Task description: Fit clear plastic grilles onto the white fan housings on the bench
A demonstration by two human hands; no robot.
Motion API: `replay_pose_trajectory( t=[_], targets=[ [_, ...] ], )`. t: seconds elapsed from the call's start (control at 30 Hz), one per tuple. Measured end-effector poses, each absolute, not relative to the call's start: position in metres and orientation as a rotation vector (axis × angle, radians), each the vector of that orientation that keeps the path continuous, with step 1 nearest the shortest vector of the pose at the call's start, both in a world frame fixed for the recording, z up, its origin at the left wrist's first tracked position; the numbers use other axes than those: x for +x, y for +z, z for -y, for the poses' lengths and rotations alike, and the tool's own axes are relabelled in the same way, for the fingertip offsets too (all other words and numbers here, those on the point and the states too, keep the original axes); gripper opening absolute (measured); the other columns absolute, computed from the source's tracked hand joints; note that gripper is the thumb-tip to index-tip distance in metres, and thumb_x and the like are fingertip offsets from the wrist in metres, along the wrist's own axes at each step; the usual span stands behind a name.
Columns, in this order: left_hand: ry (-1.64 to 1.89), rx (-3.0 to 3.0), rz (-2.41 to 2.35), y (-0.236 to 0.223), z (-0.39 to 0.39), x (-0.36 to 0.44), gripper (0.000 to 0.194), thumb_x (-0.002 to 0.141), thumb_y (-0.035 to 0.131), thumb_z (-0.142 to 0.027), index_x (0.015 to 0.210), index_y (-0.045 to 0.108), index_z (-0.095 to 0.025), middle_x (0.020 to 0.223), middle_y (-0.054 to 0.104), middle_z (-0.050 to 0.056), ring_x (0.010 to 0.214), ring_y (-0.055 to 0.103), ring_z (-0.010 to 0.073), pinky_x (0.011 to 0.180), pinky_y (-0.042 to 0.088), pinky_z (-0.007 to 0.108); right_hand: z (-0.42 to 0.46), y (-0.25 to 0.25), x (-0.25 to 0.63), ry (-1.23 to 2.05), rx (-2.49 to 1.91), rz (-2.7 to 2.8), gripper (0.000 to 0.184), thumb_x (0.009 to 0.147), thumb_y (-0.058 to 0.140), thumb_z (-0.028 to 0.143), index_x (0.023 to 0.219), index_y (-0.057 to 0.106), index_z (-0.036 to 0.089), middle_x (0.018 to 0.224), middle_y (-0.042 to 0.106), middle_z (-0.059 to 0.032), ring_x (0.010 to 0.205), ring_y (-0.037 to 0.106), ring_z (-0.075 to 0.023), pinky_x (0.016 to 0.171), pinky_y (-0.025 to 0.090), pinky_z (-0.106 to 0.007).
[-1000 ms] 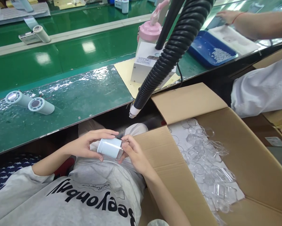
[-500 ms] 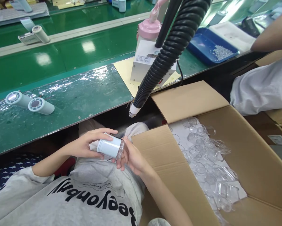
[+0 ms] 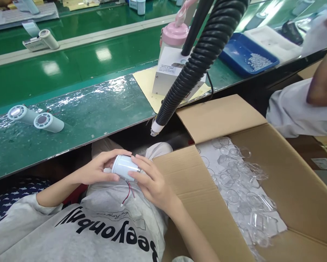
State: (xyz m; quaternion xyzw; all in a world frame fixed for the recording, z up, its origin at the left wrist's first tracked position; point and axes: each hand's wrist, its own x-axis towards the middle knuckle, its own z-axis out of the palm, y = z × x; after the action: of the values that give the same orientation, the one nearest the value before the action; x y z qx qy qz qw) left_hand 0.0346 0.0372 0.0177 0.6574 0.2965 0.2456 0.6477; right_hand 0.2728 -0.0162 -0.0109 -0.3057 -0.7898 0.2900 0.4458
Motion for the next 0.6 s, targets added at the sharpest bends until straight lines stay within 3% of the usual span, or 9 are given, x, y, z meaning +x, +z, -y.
replay_pose_trajectory(
  t=[0.1, 0.2, 0.3, 0.4, 0.6],
  targets=[
    [0.564, 1.645, -0.583, 0.017, -0.041, 0.032, 0.075, 0.078, 0.082, -0.042, 0.145, 0.052, -0.027, 0.135, 0.064, 0.013, 0.111, 0.067, 0.0262, 0.092, 0.056, 0.036, 0.017, -0.014, 0.275, 1.029, -0.874, 1.770, 0.057, 0.091, 0.073, 0.028, 0.143, 0.052, 0.037, 0.145, 0.060, -0.0067, 0.131, 0.060, -0.0264, 0.100, 0.059, -0.041],
    [0.575, 1.753, -0.498, 0.015, -0.043, 0.030, 0.076, 0.081, 0.080, -0.032, 0.150, 0.047, -0.031, 0.152, 0.053, 0.012, 0.139, 0.051, 0.0312, 0.116, 0.042, 0.045, 0.020, -0.015, 0.275, 1.283, -0.949, 1.532, 0.056, 0.088, 0.073, 0.049, 0.140, 0.057, 0.036, 0.132, 0.070, -0.0071, 0.113, 0.071, -0.0261, 0.084, 0.065, -0.034],
    [0.519, 1.603, -0.498, 0.013, -0.042, 0.029, 0.075, 0.085, 0.076, -0.026, 0.152, 0.044, -0.031, 0.155, 0.049, 0.013, 0.136, 0.054, 0.0289, 0.110, 0.049, 0.042, 0.022, -0.015, 0.278, 1.258, -0.996, 1.545, 0.048, 0.087, 0.075, 0.046, 0.133, 0.066, 0.036, 0.135, 0.068, -0.0071, 0.116, 0.070, -0.0273, 0.084, 0.065, -0.034],
    [0.461, 1.462, -0.503, 0.009, -0.039, 0.029, 0.079, 0.085, 0.076, -0.021, 0.154, 0.040, -0.032, 0.156, 0.048, 0.013, 0.127, 0.062, 0.0267, 0.103, 0.055, 0.038, 0.024, -0.013, 0.281, 1.134, -1.032, 1.683, 0.044, 0.088, 0.075, 0.038, 0.131, 0.067, 0.036, 0.140, 0.065, -0.0068, 0.124, 0.065, -0.0287, 0.096, 0.061, -0.040],
    [0.543, 1.604, -0.507, -0.006, -0.029, 0.032, 0.077, 0.083, 0.078, -0.029, 0.152, 0.044, -0.036, 0.160, 0.042, 0.010, 0.147, 0.042, 0.0301, 0.108, 0.051, 0.038, 0.031, -0.014, 0.276, 1.025, -0.975, 1.794, 0.051, 0.093, 0.071, 0.029, 0.141, 0.059, 0.039, 0.149, 0.057, -0.0040, 0.129, 0.062, -0.0253, 0.105, 0.056, -0.039]
  ],
)
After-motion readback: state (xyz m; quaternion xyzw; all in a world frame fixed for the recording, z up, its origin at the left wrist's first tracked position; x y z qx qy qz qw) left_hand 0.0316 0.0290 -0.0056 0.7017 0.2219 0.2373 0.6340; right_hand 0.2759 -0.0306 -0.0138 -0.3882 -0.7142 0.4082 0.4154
